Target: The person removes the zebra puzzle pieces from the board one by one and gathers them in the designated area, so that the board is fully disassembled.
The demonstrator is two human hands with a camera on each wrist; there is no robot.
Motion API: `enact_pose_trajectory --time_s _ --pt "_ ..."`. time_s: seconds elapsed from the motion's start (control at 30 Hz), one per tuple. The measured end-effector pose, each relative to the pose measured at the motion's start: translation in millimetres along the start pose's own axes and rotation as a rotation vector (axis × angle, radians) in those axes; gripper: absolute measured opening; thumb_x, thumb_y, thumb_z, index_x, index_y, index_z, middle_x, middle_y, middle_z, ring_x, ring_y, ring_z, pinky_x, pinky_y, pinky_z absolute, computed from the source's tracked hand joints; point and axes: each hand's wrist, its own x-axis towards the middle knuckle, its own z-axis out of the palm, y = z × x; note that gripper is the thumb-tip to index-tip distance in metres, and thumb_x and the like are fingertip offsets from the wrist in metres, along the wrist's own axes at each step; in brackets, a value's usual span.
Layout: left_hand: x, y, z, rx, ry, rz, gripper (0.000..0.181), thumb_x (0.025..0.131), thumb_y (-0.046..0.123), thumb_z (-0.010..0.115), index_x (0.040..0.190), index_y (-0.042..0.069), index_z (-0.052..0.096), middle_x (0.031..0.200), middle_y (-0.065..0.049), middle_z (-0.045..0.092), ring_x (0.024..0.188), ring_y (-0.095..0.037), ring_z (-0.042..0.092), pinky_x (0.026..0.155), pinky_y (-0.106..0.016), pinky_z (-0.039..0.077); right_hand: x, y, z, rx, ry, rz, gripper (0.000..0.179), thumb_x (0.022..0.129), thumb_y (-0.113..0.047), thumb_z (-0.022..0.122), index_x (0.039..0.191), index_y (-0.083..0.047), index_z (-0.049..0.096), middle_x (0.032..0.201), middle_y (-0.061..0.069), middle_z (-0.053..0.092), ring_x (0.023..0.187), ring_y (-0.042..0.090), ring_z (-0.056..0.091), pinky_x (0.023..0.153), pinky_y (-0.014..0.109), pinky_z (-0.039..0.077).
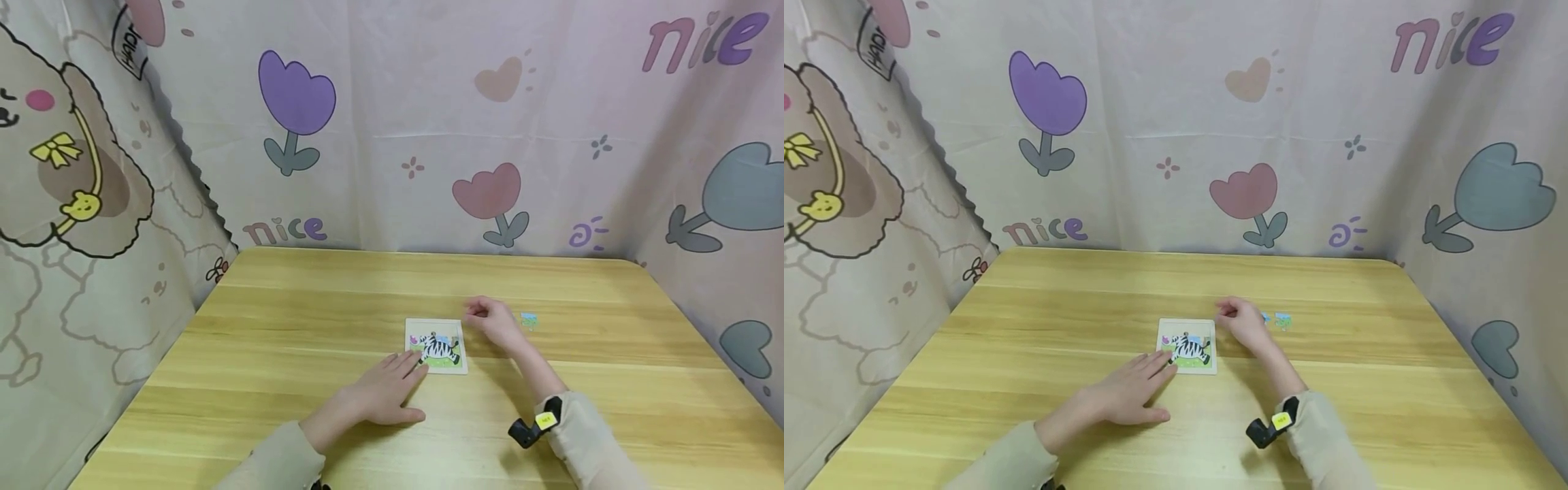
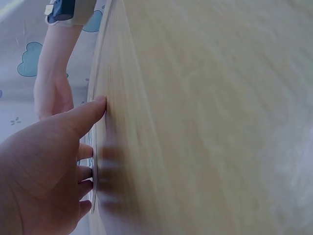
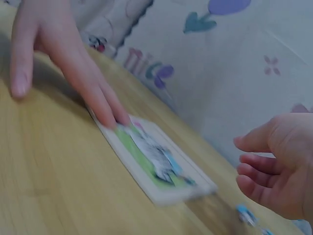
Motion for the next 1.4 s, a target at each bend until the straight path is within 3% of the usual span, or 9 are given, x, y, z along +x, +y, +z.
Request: enact_pose_trajectory --time_s 0.23,0.5,0.83,1.07,1.23,1.4 --pt "0.2 -0.1 -1.3 0.006 -0.009 -0.002 0.080 0.088 0.060 0.044 0.147 0.009 0.026 0.153 -0.013 0.014 0.140 -0.026 0.013 0.112 -0.039 0.015 4.1 -19.1 32.3 0.096 -0.095 0.031 0.033 0.082 -0.004 0.067 0.112 0.007 0.060 0.088 0.009 0.062 0.079 0.017 0.058 0.066 0.025 0.050" --pt "-0.8 1.1 -2.6 0.029 -0.023 -0.003 0.078 0.089 0.060 0.043 0.146 0.009 0.027 0.153 -0.012 0.015 0.140 -0.024 0.013 0.113 -0.038 0.016 3.4 -18.2 57.6 0.025 -0.202 0.025 0.029 0.080 -0.006 0.070 0.107 0.002 0.064 0.084 0.004 0.060 0.078 0.015 0.056 0.068 0.026 0.050" --pt "-1.0 3.6 -1.4 0.064 -0.032 -0.005 0.081 0.089 0.061 0.042 0.146 0.006 0.027 0.153 -0.012 0.016 0.140 -0.024 0.014 0.112 -0.038 0.016 0.5 -17.0 68.8 -0.097 -0.228 -0.110 0.019 0.075 -0.001 0.073 0.093 0.001 0.066 0.077 0.001 0.056 0.071 0.013 0.050 0.063 0.026 0.047" --pt "-0.1 3.0 -2.5 0.086 -0.033 0.001 0.080 0.089 0.060 0.042 0.146 0.006 0.028 0.152 -0.011 0.018 0.140 -0.023 0.016 0.112 -0.037 0.017 0.2 -25.9 70.0 -0.200 -0.254 -0.105 0.015 0.074 0.001 0.072 0.088 -0.001 0.066 0.075 0.001 0.057 0.069 0.013 0.050 0.063 0.026 0.047" --pt "0.0 2.6 -2.2 0.071 -0.032 0.008 0.079 0.089 0.059 0.044 0.145 0.006 0.028 0.152 -0.012 0.019 0.139 -0.024 0.016 0.112 -0.036 0.017 2.2 -29.6 70.4 -0.194 -0.290 -0.067 0.017 0.074 0.004 0.072 0.084 -0.002 0.060 0.073 0.001 0.054 0.067 0.014 0.048 0.060 0.024 0.045" --pt "-0.1 1.6 -1.5 0.052 -0.036 0.015 0.079 0.090 0.058 0.044 0.146 0.005 0.027 0.152 -0.013 0.018 0.140 -0.025 0.015 0.112 -0.038 0.016 2.1 -27.7 70.7 -0.111 -0.288 -0.064 0.018 0.076 0.006 0.068 0.082 -0.004 0.055 0.072 0.002 0.053 0.066 0.014 0.048 0.057 0.024 0.044"
